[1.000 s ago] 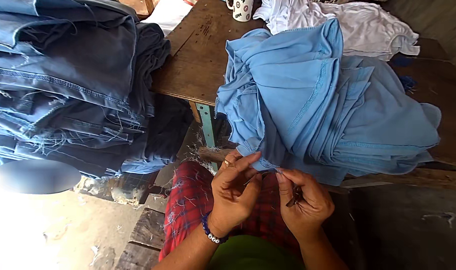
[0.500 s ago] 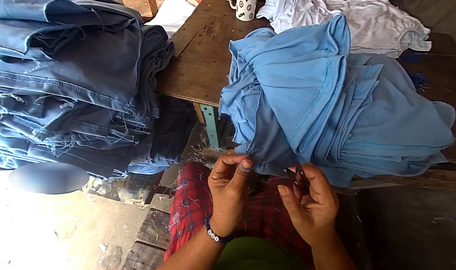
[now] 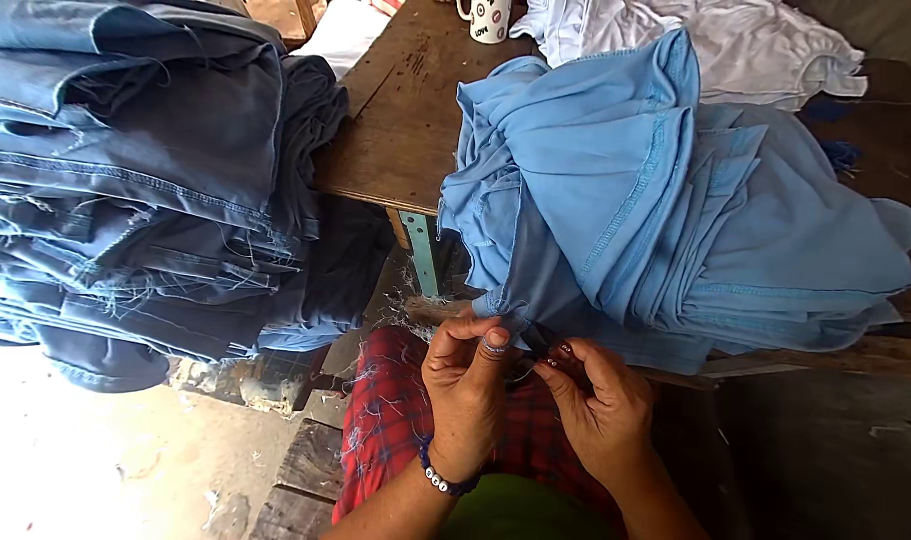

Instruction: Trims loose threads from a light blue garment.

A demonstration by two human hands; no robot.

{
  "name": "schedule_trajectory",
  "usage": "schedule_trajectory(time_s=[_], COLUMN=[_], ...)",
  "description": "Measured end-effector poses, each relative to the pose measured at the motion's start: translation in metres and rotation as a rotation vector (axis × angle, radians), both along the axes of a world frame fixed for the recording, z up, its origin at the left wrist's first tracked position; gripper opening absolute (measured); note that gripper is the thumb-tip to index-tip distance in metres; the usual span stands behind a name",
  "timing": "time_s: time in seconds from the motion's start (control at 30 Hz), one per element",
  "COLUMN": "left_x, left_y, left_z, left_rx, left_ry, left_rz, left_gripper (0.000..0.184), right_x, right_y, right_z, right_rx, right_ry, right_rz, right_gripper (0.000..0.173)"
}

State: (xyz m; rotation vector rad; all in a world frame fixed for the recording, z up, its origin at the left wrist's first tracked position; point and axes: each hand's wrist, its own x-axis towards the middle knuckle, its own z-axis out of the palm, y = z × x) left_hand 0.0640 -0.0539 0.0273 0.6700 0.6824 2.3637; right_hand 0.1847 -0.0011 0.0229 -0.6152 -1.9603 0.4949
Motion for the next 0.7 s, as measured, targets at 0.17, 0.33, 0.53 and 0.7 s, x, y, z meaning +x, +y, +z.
schedule_trajectory(time_s=[0.17,0.33,0.53,0.7], left_x=[-0.0009,0.0005,0.0072,0.0067], left_y=[0.002,0.0024,0.0012,-0.0006], left_z=[0.0026,0.0017,-0.0051,-0.0032], left_rx=[0.005,0.014,0.04,0.039], left_ry=[-0.027,-0.019,0.001,-0.014], left_rz=[-0.001,0.001,-0.024,-0.03], left_gripper=[0.007,0.008,0.008,0.008], right_x=[0.0009,0.0013,-0.0052,-0.0048], right_y=[-0.0029,-0.0049,-0.0059,-0.0051], right_z=[-0.0058,-0.0085,-0.0014,-0.0024], right_rx=[-0.044,-0.069,-0.085,-0.045], right_ry=[0.008,0.037,0.098,0.092], right_rz=[0.035,0.061,-0.012,-0.028], right_gripper=[0.028,0.027,0.027,0.024])
